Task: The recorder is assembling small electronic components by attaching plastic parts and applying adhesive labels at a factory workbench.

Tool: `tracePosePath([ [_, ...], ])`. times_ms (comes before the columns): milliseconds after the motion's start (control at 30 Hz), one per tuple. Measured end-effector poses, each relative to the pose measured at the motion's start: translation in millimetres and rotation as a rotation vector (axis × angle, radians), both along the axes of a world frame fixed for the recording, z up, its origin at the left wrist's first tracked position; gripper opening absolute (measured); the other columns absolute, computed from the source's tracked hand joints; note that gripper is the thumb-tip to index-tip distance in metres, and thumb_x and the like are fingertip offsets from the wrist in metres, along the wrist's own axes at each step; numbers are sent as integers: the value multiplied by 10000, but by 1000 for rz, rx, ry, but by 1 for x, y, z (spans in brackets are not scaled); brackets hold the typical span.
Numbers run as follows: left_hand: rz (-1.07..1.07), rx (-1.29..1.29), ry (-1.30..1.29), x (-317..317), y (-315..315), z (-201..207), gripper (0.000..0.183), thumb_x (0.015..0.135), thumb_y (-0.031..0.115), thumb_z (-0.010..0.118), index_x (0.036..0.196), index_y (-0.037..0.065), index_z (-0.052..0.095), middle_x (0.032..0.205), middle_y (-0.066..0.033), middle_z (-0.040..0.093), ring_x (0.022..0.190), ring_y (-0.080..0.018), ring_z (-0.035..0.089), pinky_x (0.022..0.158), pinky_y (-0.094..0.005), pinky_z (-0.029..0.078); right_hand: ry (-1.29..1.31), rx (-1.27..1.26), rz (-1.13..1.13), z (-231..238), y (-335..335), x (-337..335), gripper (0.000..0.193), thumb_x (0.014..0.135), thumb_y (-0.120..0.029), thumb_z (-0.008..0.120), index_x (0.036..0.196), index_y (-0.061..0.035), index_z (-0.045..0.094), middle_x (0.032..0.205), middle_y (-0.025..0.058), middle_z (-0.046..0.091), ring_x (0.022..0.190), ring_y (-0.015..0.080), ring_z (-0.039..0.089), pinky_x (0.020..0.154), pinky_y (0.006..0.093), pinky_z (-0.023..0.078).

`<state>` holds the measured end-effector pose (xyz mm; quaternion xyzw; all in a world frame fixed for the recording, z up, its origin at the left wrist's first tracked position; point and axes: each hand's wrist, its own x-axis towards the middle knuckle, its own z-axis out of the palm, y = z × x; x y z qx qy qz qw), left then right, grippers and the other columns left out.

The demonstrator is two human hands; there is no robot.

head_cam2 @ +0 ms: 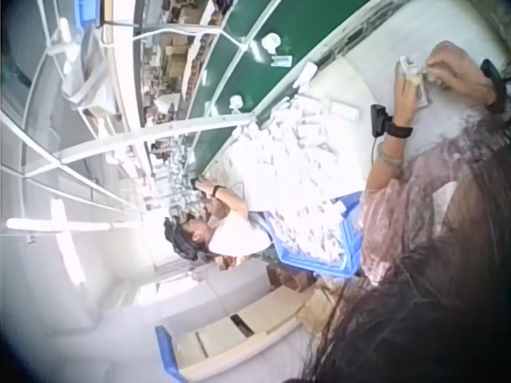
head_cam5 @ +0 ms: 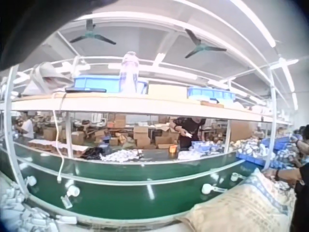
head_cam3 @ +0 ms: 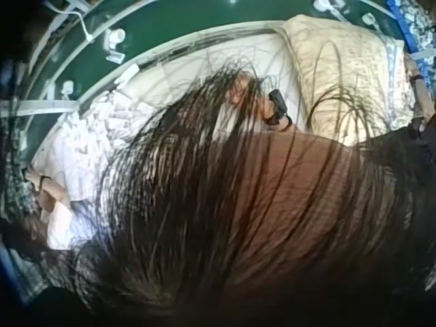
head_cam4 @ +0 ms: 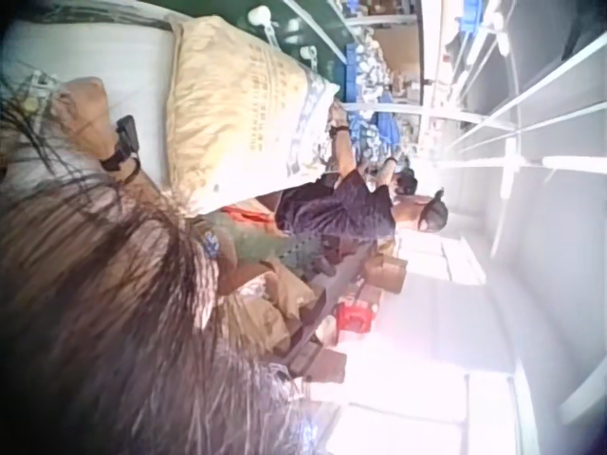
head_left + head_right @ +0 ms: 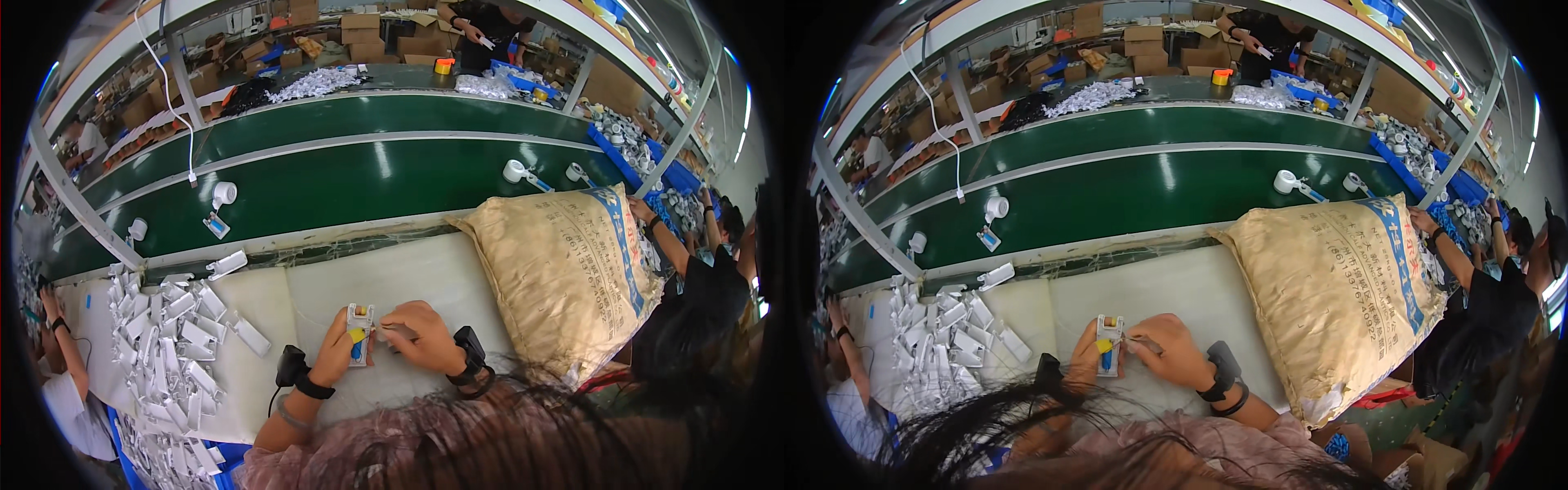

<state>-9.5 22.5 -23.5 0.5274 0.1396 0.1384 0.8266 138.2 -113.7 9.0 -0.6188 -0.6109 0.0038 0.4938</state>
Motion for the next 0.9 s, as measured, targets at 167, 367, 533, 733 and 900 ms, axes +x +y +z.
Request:
tracePosePath([
  [167,138,-128,-11,1,3,-11,419,879,182,506,1275,81,415,917,-108,590,681,-205,609,506,-361,552,243,-29,-20,7,7,3,186,833,-19,654,1018,-23,636,990,102,645,876,205,627,789,305,490],
  [367,192,-182,1,6,14,-13,327,908,139,397,1227,81,438,927,-108,586,689,-203,611,506,-376,564,381,-51,-17,26,35,28,185,881,-1,608,1065,-12,596,960,69,634,853,148,648,737,257,488],
  [533,175,-202,49,12,19,-23,294,931,129,335,1200,76,443,931,-106,588,693,-182,607,506,-365,571,705,-228,129,31,71,74,179,921,-75,588,1094,-31,600,988,41,648,867,149,668,740,247,509],
  [733,149,-131,170,11,23,-33,282,906,153,368,1158,76,472,880,-100,601,645,-190,608,482,-374,556,1209,-225,73,38,131,155,206,911,-130,600,1100,-48,604,1045,63,647,920,222,666,779,329,539],
  [900,110,-103,161,11,19,-32,266,931,180,376,1158,82,475,904,-97,603,654,-171,602,500,-359,563,1340,-69,-131,52,157,214,323,923,-211,604,1190,-39,541,1114,78,589,1077,257,596,905,437,498],
])
